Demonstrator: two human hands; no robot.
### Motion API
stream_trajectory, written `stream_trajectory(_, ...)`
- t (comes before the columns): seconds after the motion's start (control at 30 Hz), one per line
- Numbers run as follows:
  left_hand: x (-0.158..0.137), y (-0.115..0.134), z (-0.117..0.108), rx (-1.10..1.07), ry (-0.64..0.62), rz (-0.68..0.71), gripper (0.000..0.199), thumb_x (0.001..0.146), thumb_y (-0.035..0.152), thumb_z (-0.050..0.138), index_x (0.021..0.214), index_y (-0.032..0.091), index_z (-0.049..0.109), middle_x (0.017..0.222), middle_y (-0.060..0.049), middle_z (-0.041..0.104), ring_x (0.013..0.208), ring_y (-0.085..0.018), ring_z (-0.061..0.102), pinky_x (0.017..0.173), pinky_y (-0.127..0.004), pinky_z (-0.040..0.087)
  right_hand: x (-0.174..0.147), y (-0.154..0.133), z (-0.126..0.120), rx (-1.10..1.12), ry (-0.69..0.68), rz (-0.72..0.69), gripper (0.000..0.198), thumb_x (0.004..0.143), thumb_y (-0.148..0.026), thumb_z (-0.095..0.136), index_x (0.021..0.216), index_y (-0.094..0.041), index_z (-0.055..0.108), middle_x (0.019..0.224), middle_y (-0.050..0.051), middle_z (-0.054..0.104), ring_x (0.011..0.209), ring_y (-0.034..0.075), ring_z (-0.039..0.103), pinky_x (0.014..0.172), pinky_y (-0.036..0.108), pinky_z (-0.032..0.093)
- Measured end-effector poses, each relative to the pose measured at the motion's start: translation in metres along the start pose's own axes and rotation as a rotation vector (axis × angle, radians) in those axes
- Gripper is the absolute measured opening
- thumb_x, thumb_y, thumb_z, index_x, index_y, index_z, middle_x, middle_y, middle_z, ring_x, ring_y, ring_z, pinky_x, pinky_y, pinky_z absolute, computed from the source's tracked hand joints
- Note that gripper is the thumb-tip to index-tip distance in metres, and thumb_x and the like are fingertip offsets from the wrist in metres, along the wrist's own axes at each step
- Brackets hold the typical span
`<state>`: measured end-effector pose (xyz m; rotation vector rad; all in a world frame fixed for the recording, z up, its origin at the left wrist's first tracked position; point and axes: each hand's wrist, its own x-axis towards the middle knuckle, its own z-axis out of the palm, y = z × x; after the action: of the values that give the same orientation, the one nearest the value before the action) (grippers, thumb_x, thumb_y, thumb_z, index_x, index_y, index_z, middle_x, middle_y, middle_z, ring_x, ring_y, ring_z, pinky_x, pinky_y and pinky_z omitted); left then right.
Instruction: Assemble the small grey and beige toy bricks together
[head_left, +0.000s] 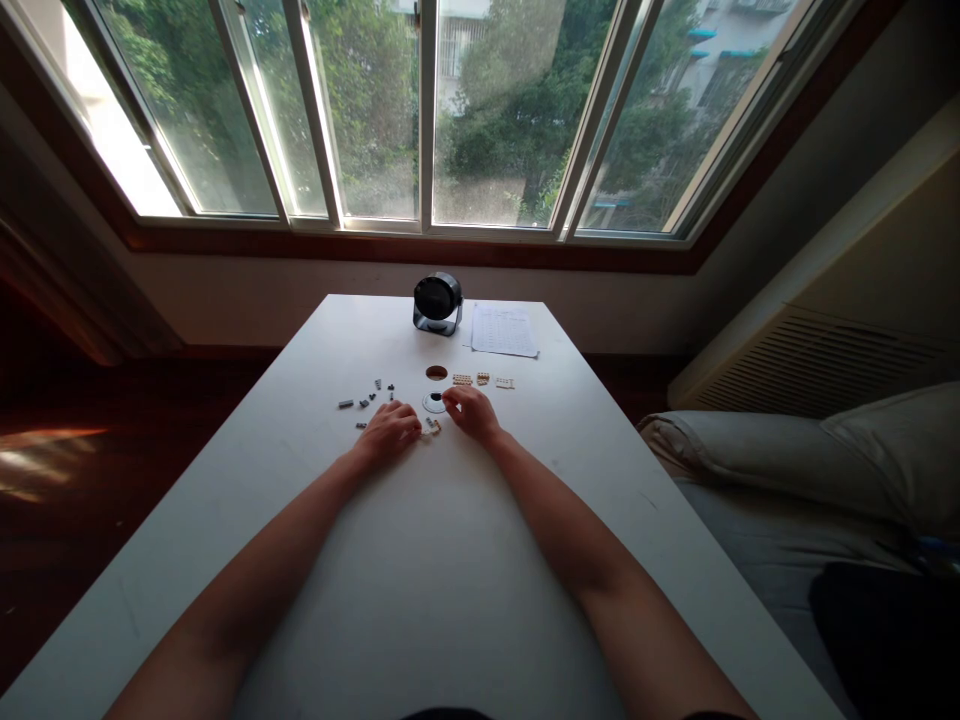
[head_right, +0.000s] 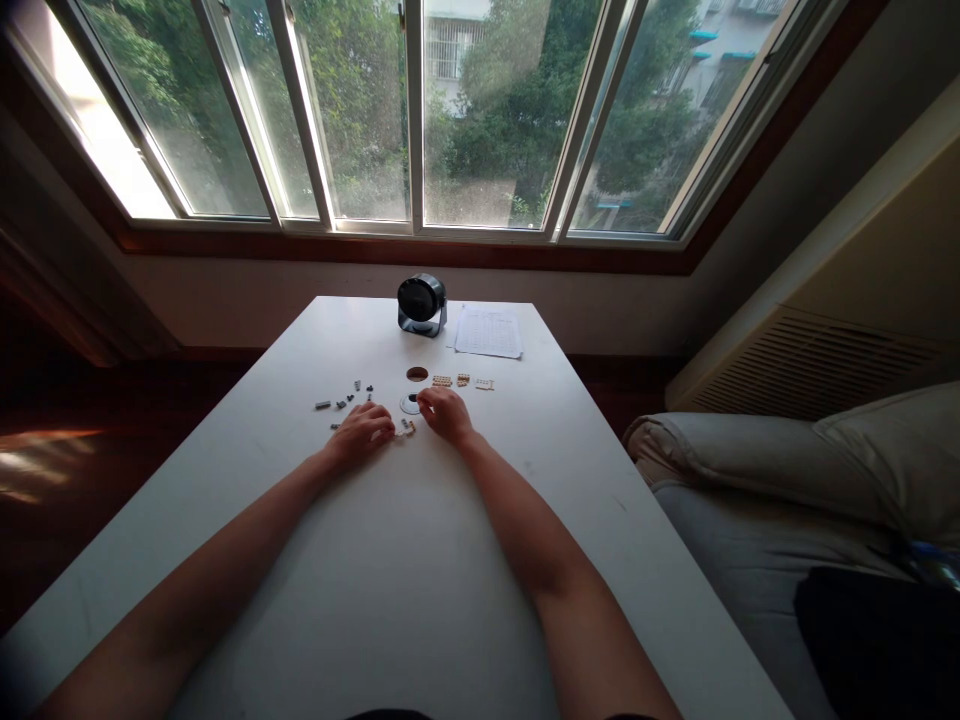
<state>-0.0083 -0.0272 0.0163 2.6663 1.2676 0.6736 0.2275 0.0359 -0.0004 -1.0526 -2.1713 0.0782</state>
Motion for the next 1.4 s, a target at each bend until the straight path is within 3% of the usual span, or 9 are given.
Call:
stream_trajectory(0.3, 0.000, 0.011, 0.000, -0.013, 0.005, 0.022, 0.019, 0.090, 0.028, 0.057, 0.104, 0.026, 0.070, 0.104, -0.006, 0.064, 0.101, -0.023, 0.054, 0.094, -0.040, 0.041, -0.002, -0.006, 0.005, 0.032, -0.055, 0.009, 0.010, 0.092, -0.020, 0.056, 0.087, -0.021, 0.065, 0.083, 0.002, 0.067, 0.077, 0.015, 0.056, 0.074, 0.025, 0.038)
stream_trajectory(0.5, -0.002, 0.002, 0.004, -0.023, 0.066, -0.104, 0.032, 0.084, 0.018, 0.058, 0.114, 0.026, 0.067, 0.108, -0.006, 0.063, 0.104, -0.024, 0.054, 0.096, -0.041, 0.040, -0.002, 0.001, 0.003, 0.033, -0.079, 0.059, 0.012, 0.092, -0.021, 0.055, 0.088, -0.021, 0.067, 0.083, 0.003, 0.067, 0.076, 0.015, 0.055, 0.073, 0.025, 0.038)
stream_trajectory(0.7, -0.002, -0.005, 0.007, 0.048, 0.096, -0.208, 0.015, 0.088, 0.029, 0.059, 0.097, 0.023, 0.069, 0.102, -0.008, 0.063, 0.098, -0.025, 0.054, 0.091, -0.041, 0.041, -0.003, 0.001, 0.004, 0.032, -0.092, 0.054, 0.012, 0.091, -0.020, 0.056, 0.089, -0.020, 0.068, 0.083, 0.003, 0.067, 0.076, 0.015, 0.055, 0.074, 0.025, 0.038)
stream_trajectory(1.03, 0.001, -0.001, -0.001, 0.206, 0.009, -0.099, 0.018, 0.095, 0.028, 0.052, 0.090, 0.020, 0.067, 0.092, -0.008, 0.063, 0.090, -0.023, 0.056, 0.082, -0.038, 0.039, -0.002, -0.003, 0.004, 0.015, -0.089, 0.018, 0.011, 0.091, -0.020, 0.056, 0.089, -0.021, 0.067, 0.081, 0.003, 0.066, 0.077, 0.015, 0.055, 0.073, 0.025, 0.038)
stream_trajectory(1.17, 0.001, 0.003, -0.004, 0.278, -0.033, -0.041, 0.016, 0.092, 0.021, 0.053, 0.098, 0.020, 0.067, 0.095, -0.008, 0.064, 0.090, -0.023, 0.057, 0.081, -0.037, 0.039, -0.002, -0.006, 0.004, 0.014, -0.084, -0.001, 0.010, 0.090, -0.019, 0.057, 0.087, -0.021, 0.066, 0.082, 0.003, 0.066, 0.077, 0.015, 0.056, 0.073, 0.025, 0.038)
stream_trajectory(1.4, 0.001, 0.002, 0.000, 0.251, -0.036, -0.023, 0.022, 0.095, 0.026, 0.047, 0.092, 0.021, 0.068, 0.091, -0.008, 0.064, 0.084, -0.020, 0.058, 0.078, -0.033, 0.041, 0.000, -0.012, 0.004, 0.068, -0.076, 0.002, 0.009, 0.089, -0.018, 0.057, 0.086, -0.021, 0.066, 0.083, 0.003, 0.067, 0.077, 0.015, 0.057, 0.073, 0.025, 0.038)
